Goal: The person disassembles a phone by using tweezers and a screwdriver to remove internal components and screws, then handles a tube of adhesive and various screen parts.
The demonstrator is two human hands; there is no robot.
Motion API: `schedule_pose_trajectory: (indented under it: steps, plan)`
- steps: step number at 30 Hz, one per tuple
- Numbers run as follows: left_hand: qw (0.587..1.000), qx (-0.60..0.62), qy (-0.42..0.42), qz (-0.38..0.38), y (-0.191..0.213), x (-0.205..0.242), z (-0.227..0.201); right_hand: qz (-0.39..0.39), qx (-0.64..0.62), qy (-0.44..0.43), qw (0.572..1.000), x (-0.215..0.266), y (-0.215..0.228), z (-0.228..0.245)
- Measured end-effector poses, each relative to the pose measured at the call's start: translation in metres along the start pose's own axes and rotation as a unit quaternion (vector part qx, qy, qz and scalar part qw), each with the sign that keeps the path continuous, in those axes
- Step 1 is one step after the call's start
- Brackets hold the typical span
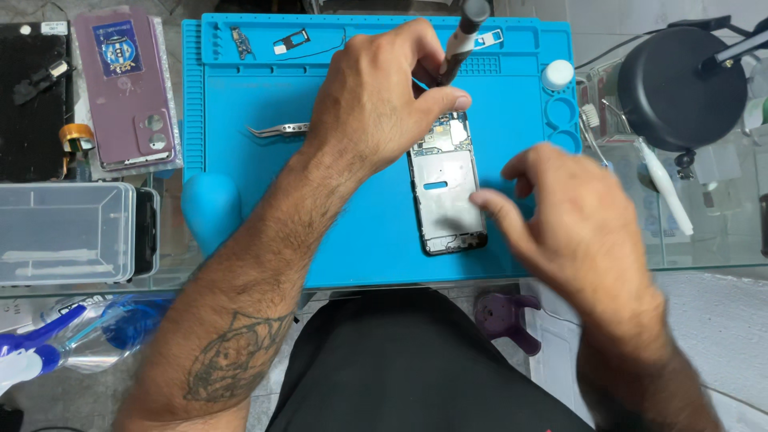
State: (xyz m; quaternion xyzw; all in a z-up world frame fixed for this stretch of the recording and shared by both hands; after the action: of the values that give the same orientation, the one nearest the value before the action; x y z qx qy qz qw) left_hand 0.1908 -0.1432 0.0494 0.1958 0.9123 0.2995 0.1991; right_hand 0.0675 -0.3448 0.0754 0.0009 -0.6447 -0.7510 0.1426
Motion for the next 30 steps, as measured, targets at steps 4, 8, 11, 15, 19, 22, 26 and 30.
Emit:
schedule_pose_trajectory:
  steps: [4, 8, 11, 15, 19, 22, 26, 30]
  plan:
    - [1.0, 0.007, -0.014, -0.004, 0.001, 0.002, -0.003, -0.068, -0.036, 0.098, 0.992, -0.052, 0.045, -0.013]
    - [1.0, -0.002, 0.021, -0.006, 0.0, 0.0, 0.001, -0.116, -0.102, 0.308, 0.939, -0.093, 0.07, 0.005]
    - [0.999, -0.019, 0.047, -0.002, 0.004, -0.002, 0.003, -0.123, -0.216, 0.349, 0.903, -0.105, 0.062, 0.017]
    - [0.999, -0.023, 0.027, 0.006, 0.002, -0.003, 0.004, -0.152, -0.27, 0.33, 0.892, -0.101, 0.048, 0.015]
    - [0.998, 0.038, -0.028, 0.051, 0.01, -0.004, -0.006, -0.172, -0.281, 0.365, 0.871, -0.102, 0.038, 0.005]
    - [0.996, 0.053, -0.021, 0.076, 0.008, -0.005, -0.006, -0.18, -0.232, 0.366, 0.883, -0.1, 0.034, 0.004]
    - [0.999, 0.028, 0.0, 0.034, 0.003, -0.004, 0.002, -0.191, -0.276, 0.357, 0.871, -0.104, 0.027, 0.006]
    - [0.996, 0.069, 0.009, 0.063, 0.006, -0.004, -0.003, -0.218, -0.208, 0.362, 0.882, -0.097, 0.03, 0.006]
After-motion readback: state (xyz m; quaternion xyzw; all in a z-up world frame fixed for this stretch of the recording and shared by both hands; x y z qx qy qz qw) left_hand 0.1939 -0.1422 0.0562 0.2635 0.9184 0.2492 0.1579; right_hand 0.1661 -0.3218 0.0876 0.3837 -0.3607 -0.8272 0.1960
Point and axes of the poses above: each hand's wrist, its own x-axis away from the middle knuckle, its own y-axis out of the back of the hand, z = x × y, the point moved 4 cm from there along -x, towards the middle knuckle, and after that the axes turned 10 degrees about z, right-handed, at the moved point
